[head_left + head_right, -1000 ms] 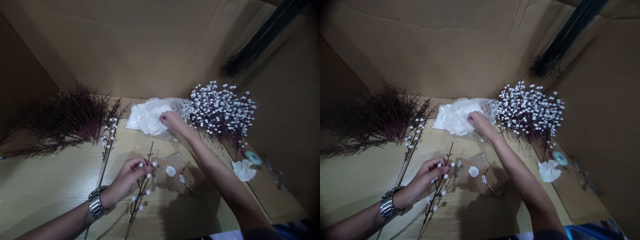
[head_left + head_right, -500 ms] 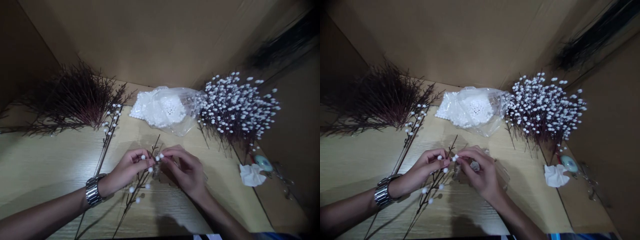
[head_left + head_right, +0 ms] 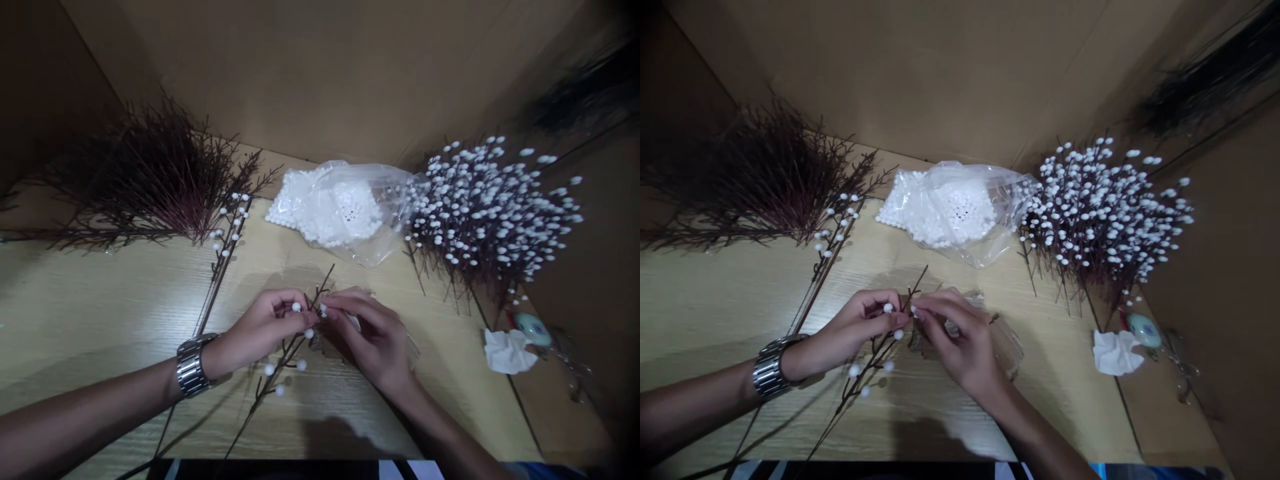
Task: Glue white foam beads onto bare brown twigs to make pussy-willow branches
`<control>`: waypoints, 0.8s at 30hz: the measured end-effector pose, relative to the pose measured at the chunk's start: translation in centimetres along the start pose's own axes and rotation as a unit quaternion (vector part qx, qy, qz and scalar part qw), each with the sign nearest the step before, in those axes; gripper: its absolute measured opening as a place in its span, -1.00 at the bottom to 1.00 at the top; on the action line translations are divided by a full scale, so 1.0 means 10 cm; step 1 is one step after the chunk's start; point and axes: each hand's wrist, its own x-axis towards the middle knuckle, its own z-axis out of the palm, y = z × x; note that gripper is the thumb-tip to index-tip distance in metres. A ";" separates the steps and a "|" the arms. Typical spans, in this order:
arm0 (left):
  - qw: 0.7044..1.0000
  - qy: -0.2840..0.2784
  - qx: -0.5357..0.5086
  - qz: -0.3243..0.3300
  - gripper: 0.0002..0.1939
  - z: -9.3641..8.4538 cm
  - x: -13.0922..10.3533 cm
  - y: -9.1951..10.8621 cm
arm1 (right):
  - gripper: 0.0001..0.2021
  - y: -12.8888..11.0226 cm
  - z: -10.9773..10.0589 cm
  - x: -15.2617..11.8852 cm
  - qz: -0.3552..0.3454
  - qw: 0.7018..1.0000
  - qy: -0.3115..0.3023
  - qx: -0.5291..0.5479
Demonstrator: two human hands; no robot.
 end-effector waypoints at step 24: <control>1.000 -0.004 0.017 0.007 -0.76 -0.03 0.01 -0.12 | -0.76 0.01 0.04 -0.07 0.033 0.999 0.025 -0.017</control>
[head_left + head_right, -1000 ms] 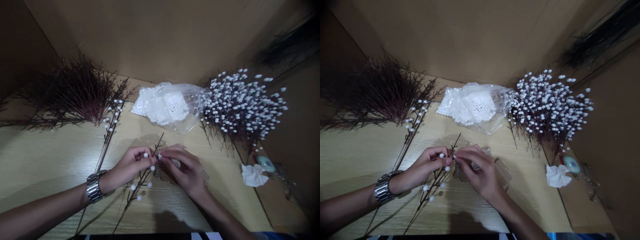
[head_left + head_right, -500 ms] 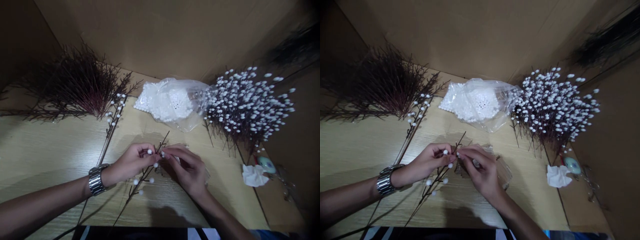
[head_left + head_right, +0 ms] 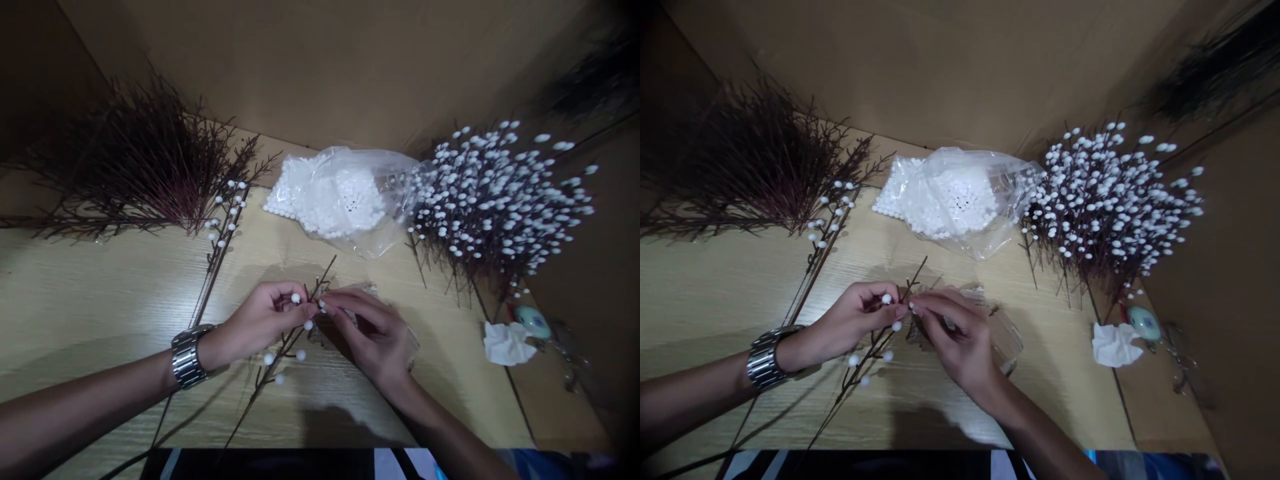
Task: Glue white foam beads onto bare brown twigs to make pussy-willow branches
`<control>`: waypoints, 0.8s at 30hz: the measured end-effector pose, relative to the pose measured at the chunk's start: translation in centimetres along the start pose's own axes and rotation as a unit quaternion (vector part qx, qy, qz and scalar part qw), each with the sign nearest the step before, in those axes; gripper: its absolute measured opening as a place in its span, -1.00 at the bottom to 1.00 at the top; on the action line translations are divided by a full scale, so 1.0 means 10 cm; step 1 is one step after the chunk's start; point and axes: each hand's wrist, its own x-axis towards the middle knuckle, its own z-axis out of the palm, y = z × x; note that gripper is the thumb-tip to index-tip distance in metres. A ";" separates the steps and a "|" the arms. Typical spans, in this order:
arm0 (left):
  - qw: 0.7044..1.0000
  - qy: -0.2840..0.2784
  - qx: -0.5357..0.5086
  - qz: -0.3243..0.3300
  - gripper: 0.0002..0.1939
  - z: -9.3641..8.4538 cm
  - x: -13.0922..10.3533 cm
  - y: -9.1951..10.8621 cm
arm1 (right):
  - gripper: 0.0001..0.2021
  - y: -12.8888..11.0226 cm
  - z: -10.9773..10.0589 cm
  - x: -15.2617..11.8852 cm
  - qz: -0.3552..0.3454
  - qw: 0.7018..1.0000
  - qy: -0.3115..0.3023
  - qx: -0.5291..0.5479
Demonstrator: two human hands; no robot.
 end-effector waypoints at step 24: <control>0.998 -0.054 0.032 -0.011 -0.77 0.00 -0.04 0.08 | -0.84 -0.06 -0.21 0.52 0.126 0.986 -0.045 0.100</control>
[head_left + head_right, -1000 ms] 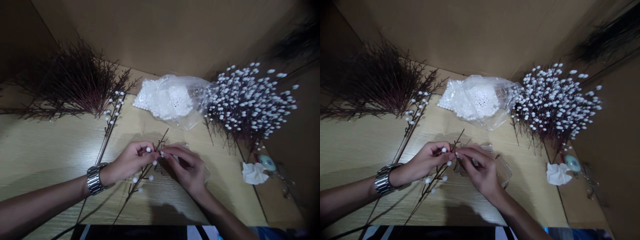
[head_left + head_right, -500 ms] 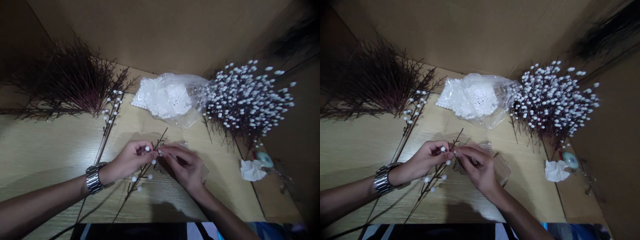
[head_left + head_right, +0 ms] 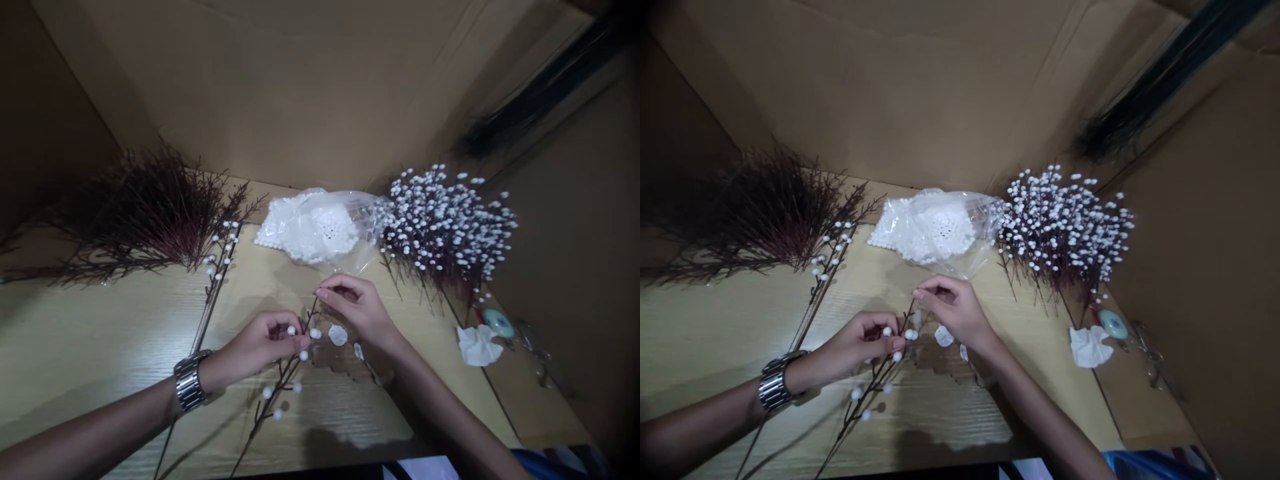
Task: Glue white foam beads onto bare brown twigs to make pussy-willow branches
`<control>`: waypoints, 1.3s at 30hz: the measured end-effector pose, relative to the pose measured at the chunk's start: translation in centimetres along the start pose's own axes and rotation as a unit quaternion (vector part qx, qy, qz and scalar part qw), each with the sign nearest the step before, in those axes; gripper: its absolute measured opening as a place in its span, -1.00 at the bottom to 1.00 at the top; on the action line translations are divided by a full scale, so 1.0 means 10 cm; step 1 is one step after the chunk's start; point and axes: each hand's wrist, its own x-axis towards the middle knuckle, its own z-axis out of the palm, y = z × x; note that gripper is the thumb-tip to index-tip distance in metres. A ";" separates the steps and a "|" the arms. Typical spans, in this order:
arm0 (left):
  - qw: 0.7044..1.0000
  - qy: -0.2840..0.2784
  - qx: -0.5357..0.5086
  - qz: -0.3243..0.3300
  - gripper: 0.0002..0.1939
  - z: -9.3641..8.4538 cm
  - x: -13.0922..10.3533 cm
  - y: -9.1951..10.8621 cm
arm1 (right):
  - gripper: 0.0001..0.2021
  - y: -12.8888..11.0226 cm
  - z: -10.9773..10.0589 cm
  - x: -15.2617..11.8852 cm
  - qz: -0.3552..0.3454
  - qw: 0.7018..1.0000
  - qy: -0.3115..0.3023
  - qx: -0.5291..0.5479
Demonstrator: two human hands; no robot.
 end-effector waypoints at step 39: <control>0.993 0.083 -0.080 -0.007 -0.79 0.03 0.02 -0.04 | -0.74 0.33 -0.52 1.54 -0.043 0.874 0.021 -0.484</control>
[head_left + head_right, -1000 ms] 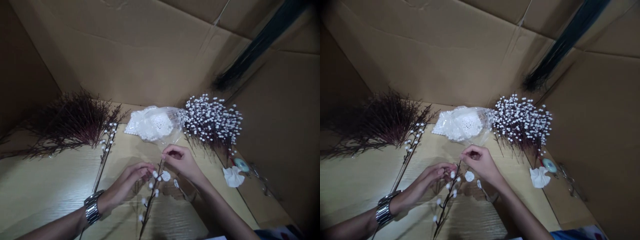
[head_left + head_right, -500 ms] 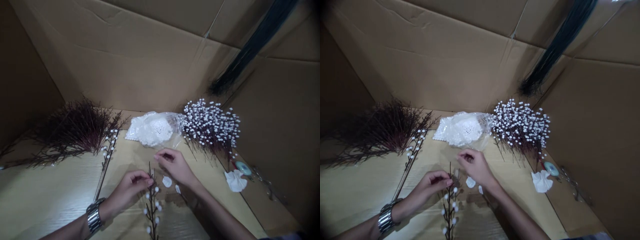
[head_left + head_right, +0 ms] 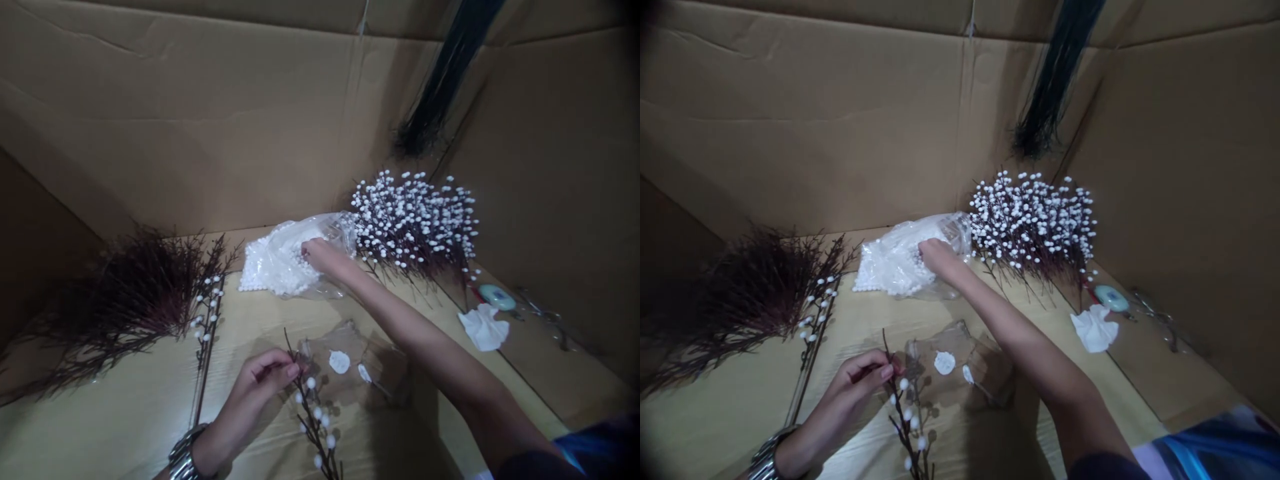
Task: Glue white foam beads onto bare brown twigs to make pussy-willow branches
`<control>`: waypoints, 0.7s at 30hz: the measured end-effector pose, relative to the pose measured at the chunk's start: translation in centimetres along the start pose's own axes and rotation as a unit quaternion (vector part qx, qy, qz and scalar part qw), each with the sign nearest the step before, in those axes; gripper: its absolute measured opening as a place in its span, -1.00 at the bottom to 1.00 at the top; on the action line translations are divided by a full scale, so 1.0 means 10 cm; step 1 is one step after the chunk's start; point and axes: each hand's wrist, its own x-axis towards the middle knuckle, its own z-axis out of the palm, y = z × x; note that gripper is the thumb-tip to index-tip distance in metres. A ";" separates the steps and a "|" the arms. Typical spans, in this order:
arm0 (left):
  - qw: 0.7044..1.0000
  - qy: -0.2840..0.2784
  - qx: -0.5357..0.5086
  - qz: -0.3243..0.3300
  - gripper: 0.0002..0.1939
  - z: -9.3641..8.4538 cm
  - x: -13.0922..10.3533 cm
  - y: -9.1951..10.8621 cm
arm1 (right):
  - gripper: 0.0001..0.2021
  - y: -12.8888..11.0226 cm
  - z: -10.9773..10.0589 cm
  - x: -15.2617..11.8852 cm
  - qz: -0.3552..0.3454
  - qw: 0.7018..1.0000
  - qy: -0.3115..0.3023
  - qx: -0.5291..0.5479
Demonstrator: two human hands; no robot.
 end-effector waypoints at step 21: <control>0.998 -0.020 -0.067 -0.005 -0.91 -0.02 0.02 0.01 | -0.87 -0.67 0.05 -1.76 0.059 0.840 -0.072 0.535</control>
